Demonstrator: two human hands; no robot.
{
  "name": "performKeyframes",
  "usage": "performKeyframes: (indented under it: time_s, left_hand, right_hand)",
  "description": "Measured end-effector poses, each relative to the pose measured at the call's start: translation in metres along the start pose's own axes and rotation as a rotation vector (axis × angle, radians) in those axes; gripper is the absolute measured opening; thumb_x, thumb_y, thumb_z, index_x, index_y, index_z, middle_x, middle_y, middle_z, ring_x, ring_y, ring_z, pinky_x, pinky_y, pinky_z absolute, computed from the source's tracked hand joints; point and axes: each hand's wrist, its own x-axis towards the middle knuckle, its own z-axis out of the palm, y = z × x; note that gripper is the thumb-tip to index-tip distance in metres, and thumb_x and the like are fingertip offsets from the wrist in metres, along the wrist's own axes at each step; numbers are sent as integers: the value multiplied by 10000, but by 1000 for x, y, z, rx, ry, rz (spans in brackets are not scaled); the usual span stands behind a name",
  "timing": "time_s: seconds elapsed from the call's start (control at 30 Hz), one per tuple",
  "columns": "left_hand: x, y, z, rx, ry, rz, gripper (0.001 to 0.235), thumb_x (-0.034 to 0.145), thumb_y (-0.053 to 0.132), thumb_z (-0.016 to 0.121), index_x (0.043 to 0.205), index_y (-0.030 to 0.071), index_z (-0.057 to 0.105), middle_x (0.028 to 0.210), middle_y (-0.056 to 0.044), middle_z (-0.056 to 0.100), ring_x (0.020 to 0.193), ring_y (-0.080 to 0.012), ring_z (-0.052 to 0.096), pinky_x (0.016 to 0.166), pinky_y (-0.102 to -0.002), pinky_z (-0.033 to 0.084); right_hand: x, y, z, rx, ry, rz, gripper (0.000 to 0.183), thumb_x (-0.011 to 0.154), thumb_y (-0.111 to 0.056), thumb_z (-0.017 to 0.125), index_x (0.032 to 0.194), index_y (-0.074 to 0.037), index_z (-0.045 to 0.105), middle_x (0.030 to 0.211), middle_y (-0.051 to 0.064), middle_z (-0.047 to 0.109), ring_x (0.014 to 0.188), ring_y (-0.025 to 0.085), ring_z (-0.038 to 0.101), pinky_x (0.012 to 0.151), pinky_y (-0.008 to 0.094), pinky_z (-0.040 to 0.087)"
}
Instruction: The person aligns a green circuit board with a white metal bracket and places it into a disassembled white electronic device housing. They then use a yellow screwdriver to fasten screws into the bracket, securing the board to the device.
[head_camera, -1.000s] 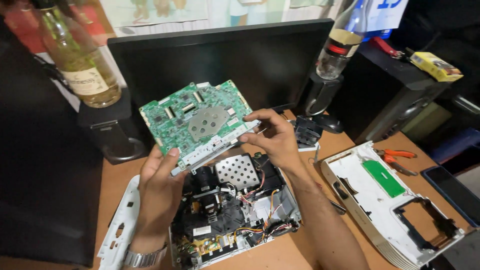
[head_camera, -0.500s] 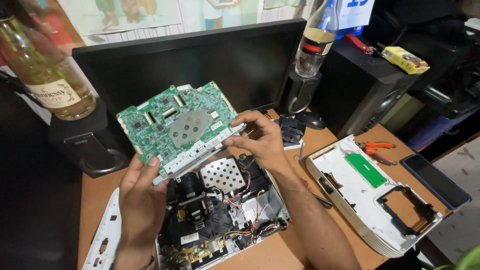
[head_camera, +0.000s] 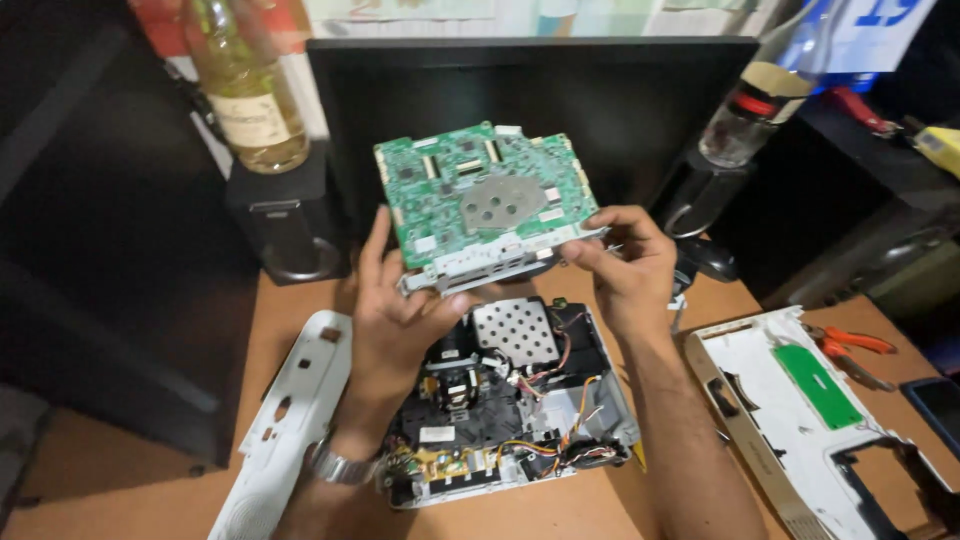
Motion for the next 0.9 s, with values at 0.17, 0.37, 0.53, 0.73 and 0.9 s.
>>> performKeyframes:
  time_s: [0.17, 0.37, 0.53, 0.73, 0.9]
  left_hand:
    - [-5, 16, 15, 206, 102, 23, 995, 813, 79, 827, 1627, 85, 254, 1179, -196, 599, 983, -235, 665, 893, -381, 613]
    - [-10, 26, 11, 377, 179, -11, 602, 833, 211, 842, 1400, 133, 658, 1269, -270, 609, 1133, -285, 560, 1090, -533, 434]
    - [-8, 21, 1, 378, 178, -4, 450, 824, 141, 851, 1251, 85, 718, 1150, -260, 673, 797, -215, 705, 807, -398, 608]
    - [-6, 1, -11, 423, 102, 22, 313, 844, 85, 850, 1143, 104, 758, 1054, -182, 724, 640, -78, 599, 589, -260, 566]
    - [-8, 16, -6, 473, 27, 55, 335, 879, 72, 812, 1201, 89, 723, 1072, -161, 679, 749, -87, 606, 663, -324, 631]
  right_hand:
    - [-3, -6, 17, 37, 63, 123, 367, 694, 82, 894, 973, 14, 666, 723, -14, 492, 586, 75, 641, 579, 189, 595]
    - [-9, -4, 21, 23, 35, 205, 339, 759, 62, 858, 1049, 38, 684, 671, 34, 491, 607, 159, 680, 644, 244, 624]
    - [-10, -3, 21, 10, 17, 208, 341, 763, 64, 861, 1053, 60, 681, 643, 65, 506, 601, 181, 677, 665, 275, 630]
    - [-6, -3, 17, 20, 6, 209, 349, 768, 55, 860, 1062, 58, 671, 639, 62, 489, 610, 197, 683, 677, 276, 625]
    - [-6, -5, 17, 26, 14, 211, 354, 769, 43, 861, 1065, 48, 667, 645, 57, 507, 610, 183, 678, 659, 261, 611]
